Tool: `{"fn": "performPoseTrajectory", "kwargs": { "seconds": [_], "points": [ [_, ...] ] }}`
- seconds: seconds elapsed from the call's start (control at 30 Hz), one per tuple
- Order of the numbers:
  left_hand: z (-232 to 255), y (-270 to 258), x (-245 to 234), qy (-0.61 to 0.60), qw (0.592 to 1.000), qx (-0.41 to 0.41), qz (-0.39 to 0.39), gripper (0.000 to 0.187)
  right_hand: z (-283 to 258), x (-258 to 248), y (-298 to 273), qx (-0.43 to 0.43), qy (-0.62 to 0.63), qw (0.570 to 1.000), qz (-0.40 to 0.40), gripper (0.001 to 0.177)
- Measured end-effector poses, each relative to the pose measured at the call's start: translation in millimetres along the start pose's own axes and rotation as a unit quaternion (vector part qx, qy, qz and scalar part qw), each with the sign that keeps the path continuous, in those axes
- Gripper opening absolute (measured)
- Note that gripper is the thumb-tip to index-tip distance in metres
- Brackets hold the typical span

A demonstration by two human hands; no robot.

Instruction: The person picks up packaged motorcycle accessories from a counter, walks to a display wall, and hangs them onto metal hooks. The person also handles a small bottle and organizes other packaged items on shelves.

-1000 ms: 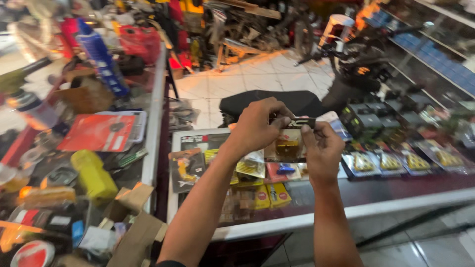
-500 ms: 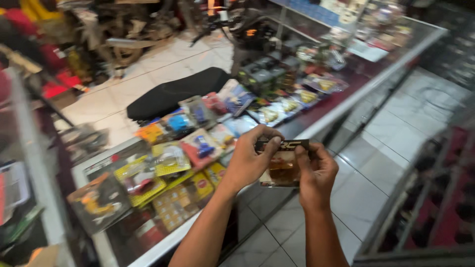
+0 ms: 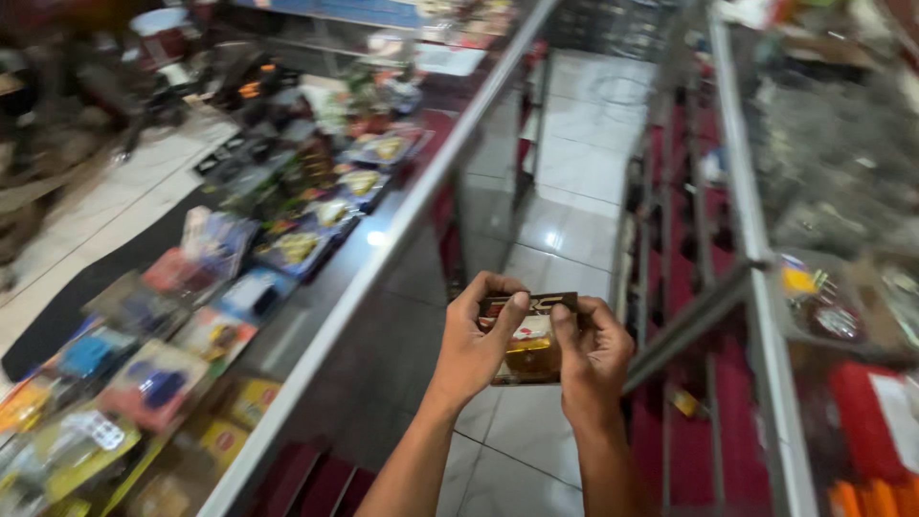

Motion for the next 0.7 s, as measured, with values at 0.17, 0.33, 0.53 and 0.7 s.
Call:
{"fn": "performPoseTrajectory", "kwargs": {
  "seconds": [0.17,0.33,0.53,0.7],
  "points": [
    [-16.9,3.7,62.7,-0.010,0.998,-0.029,-0.055,0.017,-15.3,-59.3,-14.1,-0.003,-0.054,0.991,0.120,0.017],
    [-31.9,0.1,109.2,-0.085,0.985,-0.038,-0.146,0.015,-28.0,-90.3,-37.1,-0.021,-0.046,0.977,0.207,0.017],
    [-29.5,-15.8,167.0,-0.161,0.956,-0.025,-0.245,0.009,-64.8,-117.0,-69.1,-0.071,-0.134,0.945,0.288,0.015],
    [-8.6,-36.2,195.9,-0.225,0.911,-0.026,-0.345,0.008,-82.0,-130.1,-112.3,-0.121,-0.185,0.904,0.367,0.014]
  ]
}}
Point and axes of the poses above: each hand's wrist, its own y-axis towards the middle knuckle, its own x-axis out of the palm, z = x × y, the point moved 8 cm from there along y, towards the middle knuckle, and after that the axes turned 15 degrees about x, right-handed, at the moved point
